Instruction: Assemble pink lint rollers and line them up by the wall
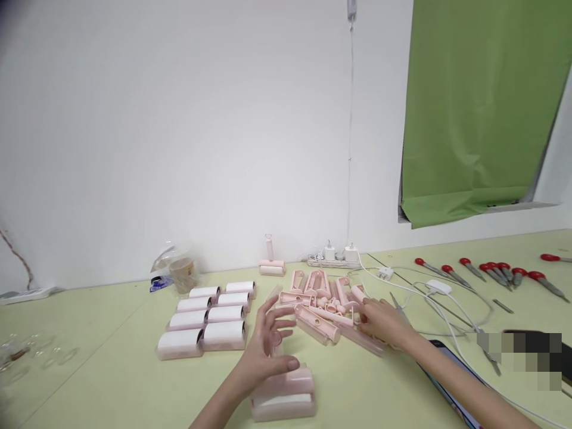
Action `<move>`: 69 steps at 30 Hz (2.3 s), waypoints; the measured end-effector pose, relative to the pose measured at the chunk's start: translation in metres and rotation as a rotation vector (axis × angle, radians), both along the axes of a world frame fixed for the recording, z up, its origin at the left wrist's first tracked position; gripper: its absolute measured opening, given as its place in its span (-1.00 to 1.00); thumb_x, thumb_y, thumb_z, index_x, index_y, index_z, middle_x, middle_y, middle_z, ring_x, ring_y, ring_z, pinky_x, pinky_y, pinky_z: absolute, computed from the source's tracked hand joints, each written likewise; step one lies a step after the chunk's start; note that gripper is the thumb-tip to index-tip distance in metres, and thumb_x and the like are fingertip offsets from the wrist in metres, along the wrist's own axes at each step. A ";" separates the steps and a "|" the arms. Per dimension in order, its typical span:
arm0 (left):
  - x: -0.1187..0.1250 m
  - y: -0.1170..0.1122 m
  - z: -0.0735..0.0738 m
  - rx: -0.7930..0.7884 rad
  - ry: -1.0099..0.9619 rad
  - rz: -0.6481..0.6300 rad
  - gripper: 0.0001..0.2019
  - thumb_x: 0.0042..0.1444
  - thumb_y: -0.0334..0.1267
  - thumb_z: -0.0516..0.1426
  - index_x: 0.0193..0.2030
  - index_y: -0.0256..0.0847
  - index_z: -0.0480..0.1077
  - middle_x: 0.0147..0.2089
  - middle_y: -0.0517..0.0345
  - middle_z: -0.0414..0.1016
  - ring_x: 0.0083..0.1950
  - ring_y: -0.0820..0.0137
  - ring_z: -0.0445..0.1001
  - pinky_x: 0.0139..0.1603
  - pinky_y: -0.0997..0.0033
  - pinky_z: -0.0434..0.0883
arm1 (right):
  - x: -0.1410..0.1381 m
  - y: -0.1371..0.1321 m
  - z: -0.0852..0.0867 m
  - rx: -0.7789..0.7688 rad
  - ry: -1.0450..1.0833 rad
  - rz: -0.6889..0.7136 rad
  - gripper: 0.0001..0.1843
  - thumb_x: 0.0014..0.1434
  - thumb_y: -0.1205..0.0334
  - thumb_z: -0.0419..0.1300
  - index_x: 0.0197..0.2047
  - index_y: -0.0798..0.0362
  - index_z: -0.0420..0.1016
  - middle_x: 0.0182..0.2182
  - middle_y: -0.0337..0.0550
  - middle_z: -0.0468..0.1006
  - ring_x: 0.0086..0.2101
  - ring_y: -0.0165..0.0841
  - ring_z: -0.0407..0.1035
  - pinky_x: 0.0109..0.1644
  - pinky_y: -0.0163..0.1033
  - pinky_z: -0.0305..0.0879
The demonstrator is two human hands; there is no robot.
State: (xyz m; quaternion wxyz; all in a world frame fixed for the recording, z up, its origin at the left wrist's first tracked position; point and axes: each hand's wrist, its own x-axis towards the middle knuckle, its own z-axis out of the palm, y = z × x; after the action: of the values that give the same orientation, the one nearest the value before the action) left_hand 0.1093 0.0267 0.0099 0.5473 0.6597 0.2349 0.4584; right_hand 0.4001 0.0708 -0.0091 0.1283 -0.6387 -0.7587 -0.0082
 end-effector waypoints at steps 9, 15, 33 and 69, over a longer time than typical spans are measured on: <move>0.015 0.004 -0.007 -0.227 0.019 -0.135 -0.82 -0.12 -0.19 0.16 -0.40 -0.24 0.31 -0.79 0.50 0.04 -0.80 0.64 -0.01 -0.78 0.62 0.03 | -0.048 -0.023 0.037 -0.053 0.743 0.052 -0.55 0.12 -0.10 -0.07 -0.29 0.07 0.46 -0.38 -0.10 0.50 -0.37 -0.28 0.38 -0.31 -0.25 0.28; 0.019 0.008 -0.013 -0.276 0.021 -0.103 -0.92 -0.14 -0.30 0.10 -0.47 -0.23 0.27 -0.81 0.50 0.04 -0.81 0.64 0.00 -0.77 0.62 0.06 | -0.139 -0.051 0.047 -0.275 1.289 0.302 -0.68 0.03 -0.04 0.13 -0.26 0.00 0.50 -0.38 -0.17 0.50 -0.28 -0.27 0.36 -0.20 -0.21 0.28; 0.020 0.004 -0.018 -0.340 -0.240 -0.150 -0.46 -0.45 0.13 0.26 -0.42 -0.23 0.24 -0.73 0.40 0.18 -0.77 0.66 0.05 -0.77 0.63 0.03 | -0.157 -0.054 0.038 -0.128 1.124 0.507 -0.80 0.07 0.10 0.14 -0.46 0.02 0.27 -0.42 -0.20 0.45 -0.31 -0.31 0.35 -0.18 -0.22 0.29; 0.033 -0.003 -0.028 -0.497 -0.223 0.113 -0.32 -0.57 0.51 -0.06 -0.91 -0.16 -0.06 -0.91 0.40 -0.21 -0.86 0.71 -0.23 -0.80 0.52 -0.32 | -0.163 -0.050 0.083 -0.540 0.772 0.798 -0.75 0.14 0.28 -0.06 -0.19 -0.01 0.41 -0.26 -0.20 0.50 -0.27 -0.34 0.41 -0.21 -0.25 0.33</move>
State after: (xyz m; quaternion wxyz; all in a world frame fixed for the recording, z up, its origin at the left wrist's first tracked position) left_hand 0.1420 0.0239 -0.0182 0.6885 0.4365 0.3149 0.4860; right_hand 0.2369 0.0208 0.0743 0.2205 -0.2725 -0.8131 0.4647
